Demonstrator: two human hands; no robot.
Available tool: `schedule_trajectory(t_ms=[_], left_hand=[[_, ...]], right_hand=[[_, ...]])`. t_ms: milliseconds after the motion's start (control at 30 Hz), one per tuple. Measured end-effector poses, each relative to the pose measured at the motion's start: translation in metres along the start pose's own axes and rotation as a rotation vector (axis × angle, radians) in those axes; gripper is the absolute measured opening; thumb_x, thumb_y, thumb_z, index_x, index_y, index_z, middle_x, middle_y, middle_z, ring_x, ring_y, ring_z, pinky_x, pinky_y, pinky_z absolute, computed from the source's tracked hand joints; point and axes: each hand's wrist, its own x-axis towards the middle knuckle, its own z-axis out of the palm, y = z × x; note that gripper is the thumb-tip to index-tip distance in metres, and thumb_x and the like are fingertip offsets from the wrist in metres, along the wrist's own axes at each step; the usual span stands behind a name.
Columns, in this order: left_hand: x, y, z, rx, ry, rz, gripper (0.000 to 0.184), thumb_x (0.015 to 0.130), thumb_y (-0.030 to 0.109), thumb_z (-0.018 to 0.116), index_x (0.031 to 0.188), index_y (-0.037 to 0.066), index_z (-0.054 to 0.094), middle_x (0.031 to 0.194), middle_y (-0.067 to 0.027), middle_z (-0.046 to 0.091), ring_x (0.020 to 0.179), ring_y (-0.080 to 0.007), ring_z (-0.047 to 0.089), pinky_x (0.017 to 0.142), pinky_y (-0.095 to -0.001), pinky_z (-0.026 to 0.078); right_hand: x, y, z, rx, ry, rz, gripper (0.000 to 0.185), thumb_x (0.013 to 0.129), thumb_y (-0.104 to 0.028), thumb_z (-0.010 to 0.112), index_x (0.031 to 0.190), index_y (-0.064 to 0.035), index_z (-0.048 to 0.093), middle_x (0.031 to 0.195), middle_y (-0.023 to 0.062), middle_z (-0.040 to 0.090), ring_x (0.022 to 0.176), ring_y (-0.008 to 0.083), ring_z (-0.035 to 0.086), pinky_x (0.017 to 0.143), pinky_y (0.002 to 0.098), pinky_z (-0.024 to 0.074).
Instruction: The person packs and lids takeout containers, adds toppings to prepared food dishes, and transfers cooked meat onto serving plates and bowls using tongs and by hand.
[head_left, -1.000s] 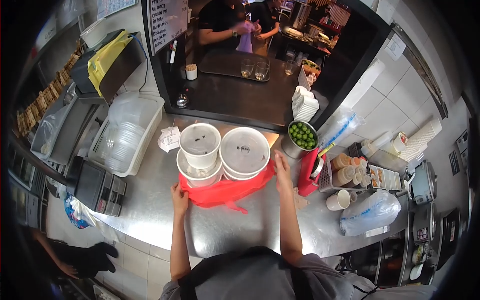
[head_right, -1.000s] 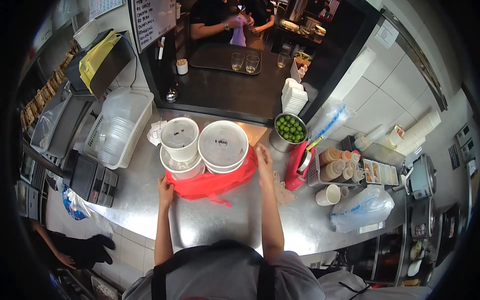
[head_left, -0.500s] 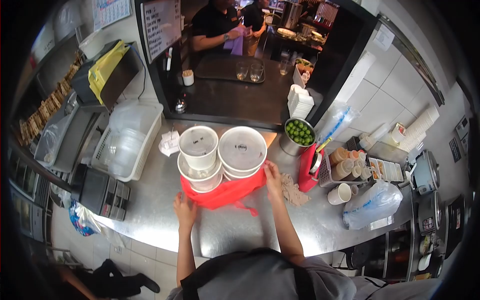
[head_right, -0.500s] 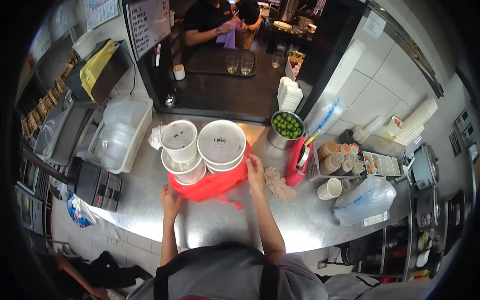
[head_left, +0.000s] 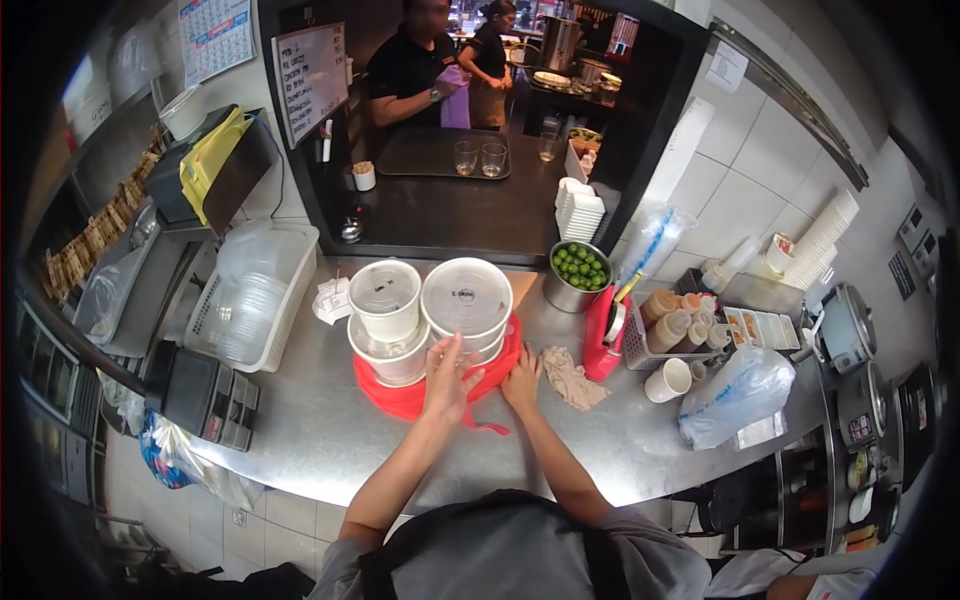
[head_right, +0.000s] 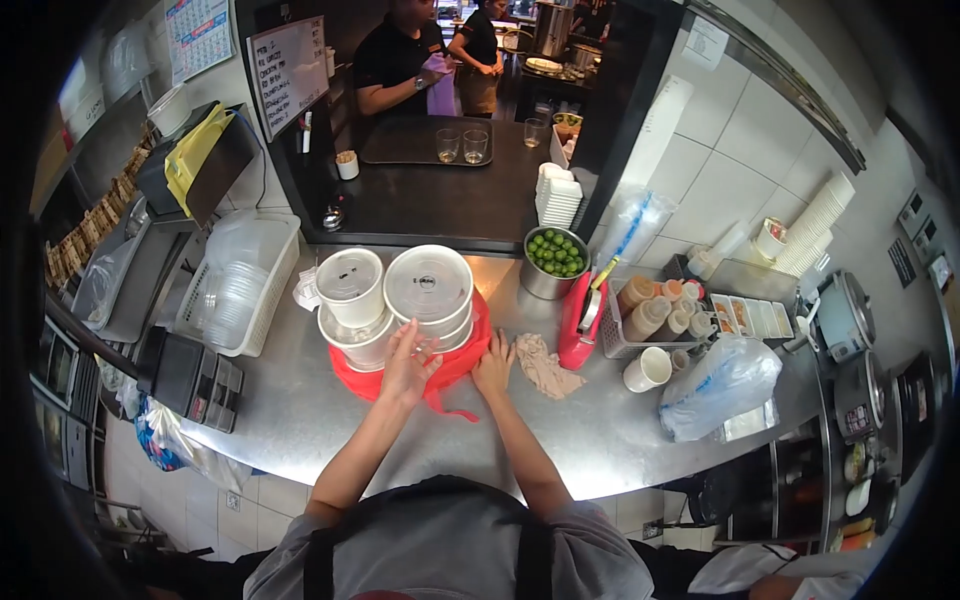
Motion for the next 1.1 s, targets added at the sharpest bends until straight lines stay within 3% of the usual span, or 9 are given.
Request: schedule_trajectory(t_ms=[167,400,533,700,800,900,967,1100], left_hand=[[0.012,-0.015,0.023,-0.089,0.166,0.032,0.038,0.08,0.027,0.066,0.103,0.017,0.038,0.113,-0.0008,0.037,0.097,-0.016,0.044,0.082,-0.0413,0.043],[0.006,-0.016,0.005,0.028,0.027,0.124,0.028,0.079,0.015,0.064,0.096,0.015,0.041,0.1,-0.0007,0.047,0.099,-0.0201,0.052,0.083,-0.0386,0.045],[0.001,-0.004,0.003,0.054,-0.042,0.106,0.021,0.079,0.008,0.061,0.088,0.011,0.042,0.094,-0.0049,0.055,0.088,-0.0199,0.059,0.078,-0.036,0.051],[-0.015,0.015,0.006,0.105,-0.184,0.043,0.022,0.078,0.005,0.057,0.098,0.006,0.047,0.102,-0.0096,0.057,0.092,-0.0228,0.06,0.079,-0.0366,0.053],[-0.039,0.029,-0.001,0.164,-0.302,-0.047,0.035,0.077,0.006,0.055,0.111,0.002,0.046,0.109,-0.0129,0.056,0.096,-0.0256,0.059,0.082,-0.0394,0.052],[-0.069,0.039,-0.024,0.172,-0.312,-0.11,0.045,0.076,0.003,0.054,0.119,-0.001,0.043,0.109,-0.0137,0.056,0.095,-0.0249,0.059,0.079,-0.0381,0.053],[-0.086,0.042,-0.05,0.181,-0.28,-0.128,0.048,0.075,0.002,0.053,0.121,-0.003,0.042,0.108,-0.0142,0.056,0.095,-0.0245,0.06,0.078,-0.0377,0.054],[-0.121,0.045,-0.112,0.284,-0.109,-0.126,0.049,0.073,0.002,0.052,0.12,-0.005,0.041,0.106,-0.016,0.056,0.094,-0.0267,0.06,0.078,-0.0389,0.054]], right_hand=[[0.0,0.002,0.002,0.005,0.027,0.001,0.044,0.078,-0.021,0.054,0.119,-0.0081,0.052,0.133,0.0081,0.039,0.125,0.0295,0.032,0.103,0.0541,0.0185],[-0.004,0.004,0.0,0.056,0.035,0.001,0.043,0.078,-0.021,0.054,0.119,-0.0077,0.052,0.132,0.0082,0.041,0.126,0.0293,0.031,0.103,0.0537,0.0179],[-0.001,0.004,0.001,0.06,0.037,0.005,0.044,0.077,-0.021,0.054,0.119,-0.0068,0.052,0.131,0.0082,0.041,0.126,0.0293,0.031,0.103,0.0539,0.0177],[0.0,0.008,0.009,0.03,0.0,0.018,0.047,0.076,-0.024,0.057,0.119,-0.0061,0.051,0.129,0.0103,0.042,0.125,0.0301,0.031,0.103,0.0543,0.0169],[-0.003,0.005,-0.001,0.173,-0.06,0.041,0.049,0.075,-0.026,0.058,0.119,-0.0066,0.052,0.129,0.0111,0.041,0.125,0.0308,0.031,0.103,0.0542,0.0163],[-0.018,0.019,0.031,0.91,-0.037,0.208,0.046,0.075,-0.025,0.058,0.117,-0.0067,0.054,0.13,0.0111,0.041,0.125,0.0312,0.03,0.103,0.0543,0.0164],[-0.003,0.009,0.001,0.064,0.0,-0.05,0.042,0.075,-0.019,0.056,0.116,-0.0062,0.054,0.132,0.0096,0.04,0.126,0.0306,0.03,0.103,0.054,0.0166],[0.001,0.002,0.0,0.092,0.044,0.018,0.043,0.074,-0.014,0.056,0.116,-0.0068,0.054,0.132,0.0083,0.04,0.125,0.0303,0.031,0.103,0.054,0.0169]])
